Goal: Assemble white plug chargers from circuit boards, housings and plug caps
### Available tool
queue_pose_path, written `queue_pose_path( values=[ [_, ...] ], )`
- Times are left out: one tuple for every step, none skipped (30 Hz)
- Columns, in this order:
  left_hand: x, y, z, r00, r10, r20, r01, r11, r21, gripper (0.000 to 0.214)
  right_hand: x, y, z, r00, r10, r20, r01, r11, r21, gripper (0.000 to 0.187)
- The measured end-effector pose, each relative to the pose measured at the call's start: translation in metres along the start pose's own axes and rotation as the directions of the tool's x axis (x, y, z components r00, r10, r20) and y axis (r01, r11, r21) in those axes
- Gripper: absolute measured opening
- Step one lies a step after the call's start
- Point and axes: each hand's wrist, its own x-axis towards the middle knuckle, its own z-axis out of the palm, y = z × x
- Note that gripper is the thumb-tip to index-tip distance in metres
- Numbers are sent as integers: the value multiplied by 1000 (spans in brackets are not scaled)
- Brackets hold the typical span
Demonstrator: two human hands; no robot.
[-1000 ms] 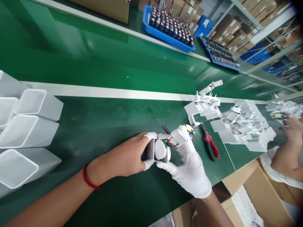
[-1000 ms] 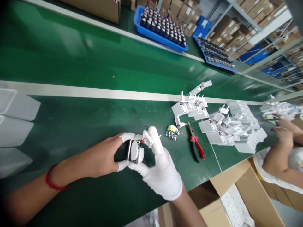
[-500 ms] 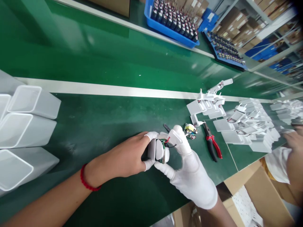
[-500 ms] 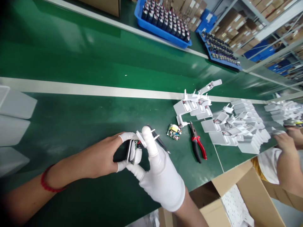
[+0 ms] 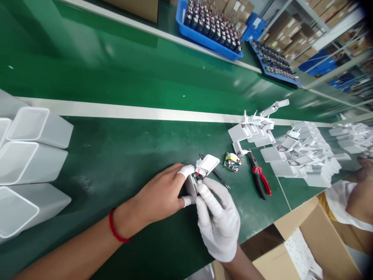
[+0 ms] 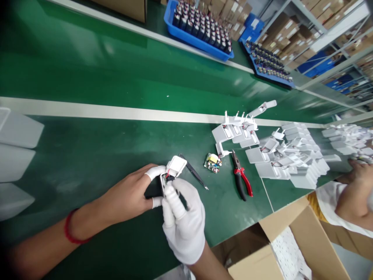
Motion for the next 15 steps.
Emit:
queue_pose_path(
  values=[
    [0,1,2,1000,8,-11,-8,1000,7,45,2,0,0,998,-46,30,47,998,-33,52],
    [-1,2,3,1000,15,-19,-15,1000,9,39,4,0,0,997,-63,52,65,997,-41,53],
    [-2,2,3,999,24,-29,-24,1000,13,34,6,1,1,996,-66,64,69,997,-43,54],
    [-2,3,3,999,34,-36,-33,999,16,33,6,1,3,996,-65,66,69,996,-48,54],
    [-3,2,1,998,49,-38,-49,999,14,35,6,2,6,996,-62,60,66,996,-68,52],
    [-4,1,-1,997,73,-37,-72,997,6,40,5,3,9,997,-60,48,65,992,-107,50],
    [-5,-1,-4,995,96,-40,-96,995,-7,47,4,6,12,997,-63,34,68,985,-159,47],
    [-5,-3,-8,992,113,-49,-115,993,-26,52,3,8,15,997,-77,16,78,973,-215,45],
    [-5,-6,-12,990,122,-73,-126,990,-56,53,3,11,18,996,-94,0,90,961,-260,45],
    [-4,-9,-16,988,109,-110,-120,987,-104,50,4,13,19,994,-110,-5,104,953,-285,45],
    [-3,-11,-19,985,72,-159,-98,982,-161,45,5,14,18,992,-122,-7,115,948,-296,46],
    [-2,-14,-22,978,16,-210,-63,973,-220,40,7,15,15,993,-122,-6,114,949,-294,47],
    [0,-17,-23,966,-45,-254,-28,960,-278,36,9,14,10,994,-109,-8,103,954,-280,48],
    [2,-19,-24,951,-102,-291,1,945,-327,32,10,12,4,996,-88,-17,81,962,-259,50],
    [4,-21,-24,935,-150,-321,25,931,-364,30,12,8,-3,997,-70,-43,58,971,-233,52]
  ],
)
